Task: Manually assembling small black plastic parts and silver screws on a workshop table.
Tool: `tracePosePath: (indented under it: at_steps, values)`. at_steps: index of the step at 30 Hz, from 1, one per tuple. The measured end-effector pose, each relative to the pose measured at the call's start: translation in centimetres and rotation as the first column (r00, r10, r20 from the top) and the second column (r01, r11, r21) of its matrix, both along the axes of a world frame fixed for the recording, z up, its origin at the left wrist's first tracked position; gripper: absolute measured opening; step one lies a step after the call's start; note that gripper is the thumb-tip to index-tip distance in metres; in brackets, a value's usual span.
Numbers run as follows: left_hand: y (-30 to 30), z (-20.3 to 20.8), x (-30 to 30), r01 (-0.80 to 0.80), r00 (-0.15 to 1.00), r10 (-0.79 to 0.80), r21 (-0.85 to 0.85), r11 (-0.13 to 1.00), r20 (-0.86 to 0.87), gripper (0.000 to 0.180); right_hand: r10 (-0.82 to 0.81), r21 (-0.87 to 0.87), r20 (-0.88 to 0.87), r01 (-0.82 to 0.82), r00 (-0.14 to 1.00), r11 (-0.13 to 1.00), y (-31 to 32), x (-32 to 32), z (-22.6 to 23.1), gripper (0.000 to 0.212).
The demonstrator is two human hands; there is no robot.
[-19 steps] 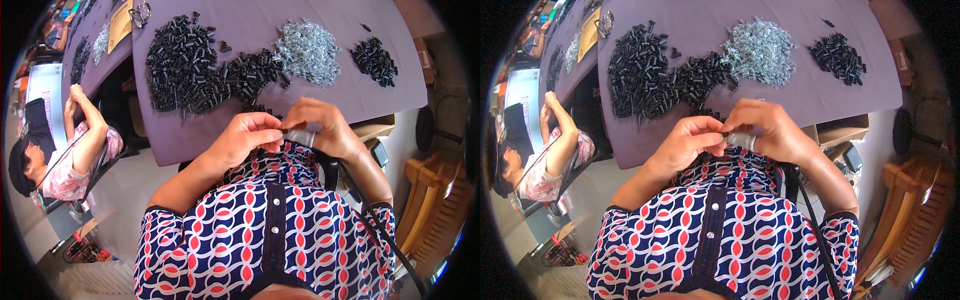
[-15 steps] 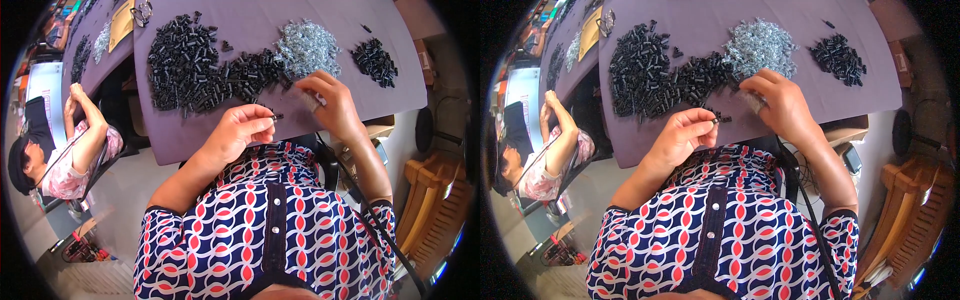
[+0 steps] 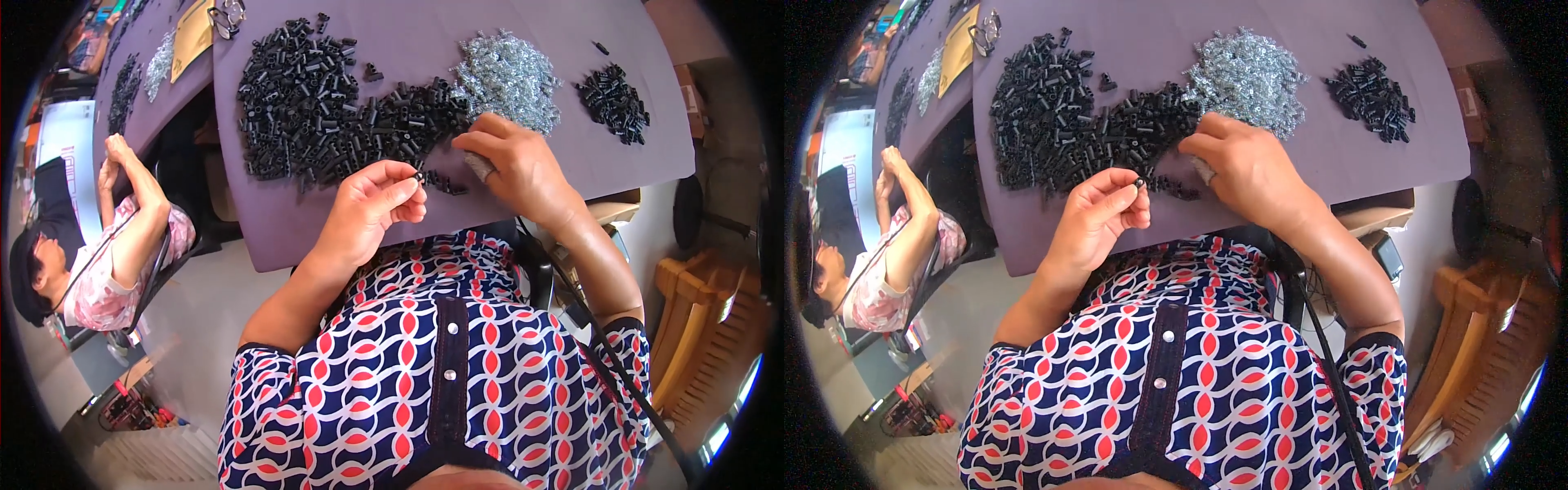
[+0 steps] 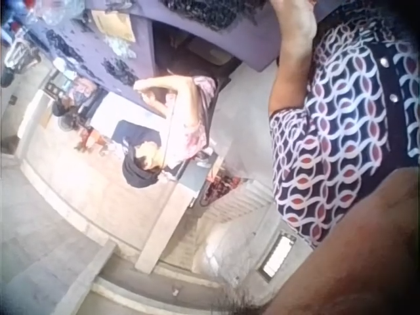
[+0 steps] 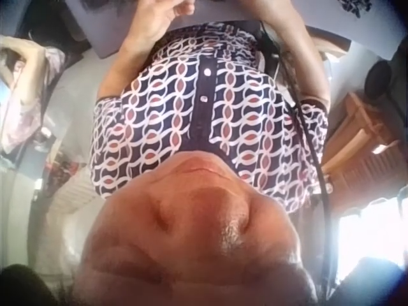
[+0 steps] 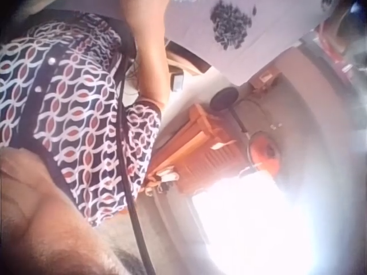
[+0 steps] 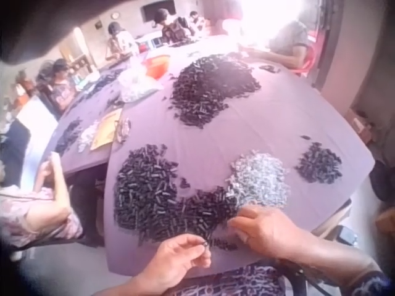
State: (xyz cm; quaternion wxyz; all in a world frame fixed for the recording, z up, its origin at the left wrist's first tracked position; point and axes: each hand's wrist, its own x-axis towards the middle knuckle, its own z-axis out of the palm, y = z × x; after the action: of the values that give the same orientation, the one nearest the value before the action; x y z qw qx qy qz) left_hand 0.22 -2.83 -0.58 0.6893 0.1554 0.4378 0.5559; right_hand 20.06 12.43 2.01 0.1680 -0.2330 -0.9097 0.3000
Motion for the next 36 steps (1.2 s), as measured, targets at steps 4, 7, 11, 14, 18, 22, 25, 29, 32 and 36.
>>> tracePosePath:
  at_steps: [4,7,11,14,18,22,25,29,32,36]
  values:
    - [0.2,-0.1,0.1,-0.006,1.000,0.006,0.013,1.000,0.011,0.015,0.067,0.114,0.026,-0.070,0.997,0.991,-0.2,-1.2,-0.9,0.044]
    - [-0.1,-0.1,0.0,-0.010,1.000,0.009,0.018,1.000,0.026,0.015,0.060,0.194,0.090,-0.076,0.994,0.978,0.0,-1.1,-0.9,0.045]
    - [-0.2,-0.3,0.0,-0.007,1.000,0.007,0.030,1.000,0.028,0.016,0.044,0.066,-0.006,-0.043,0.999,0.997,-0.2,0.3,-0.7,0.039]
    - [0.0,-0.2,0.1,0.016,1.000,-0.016,0.045,0.999,0.007,0.016,-0.015,0.080,-0.088,0.022,0.996,0.997,0.1,0.7,-0.5,0.038]
    - [0.1,0.0,0.3,-0.002,1.000,0.002,0.024,1.000,-0.005,0.016,0.033,0.134,-0.072,-0.023,0.997,0.991,-0.2,-0.8,-0.4,0.042]
    - [-0.1,-0.1,0.2,-0.009,1.000,0.009,0.034,0.999,0.009,0.016,0.042,0.324,-0.047,-0.024,0.998,0.946,-0.2,-2.1,-1.9,0.029]
    - [-0.2,-0.2,0.2,-0.012,1.000,0.012,0.033,0.999,0.005,0.016,0.074,0.314,-0.039,-0.058,0.996,0.948,0.0,-1.8,-1.6,0.022]
    - [-0.1,-0.2,0.3,-0.001,1.000,0.001,0.030,1.000,-0.015,0.016,0.060,0.248,-0.011,-0.055,0.998,0.967,-0.1,-1.6,-1.4,0.038]
    - [0.1,0.0,0.3,0.003,1.000,-0.002,0.038,0.999,-0.031,0.016,0.049,0.257,0.052,-0.061,0.997,0.965,0.0,-2.2,-1.2,0.038]
    - [0.1,0.1,0.2,0.003,0.999,-0.002,0.013,1.000,-0.042,0.016,0.071,0.207,0.136,-0.099,0.988,0.973,0.2,-2.6,-0.7,0.038]
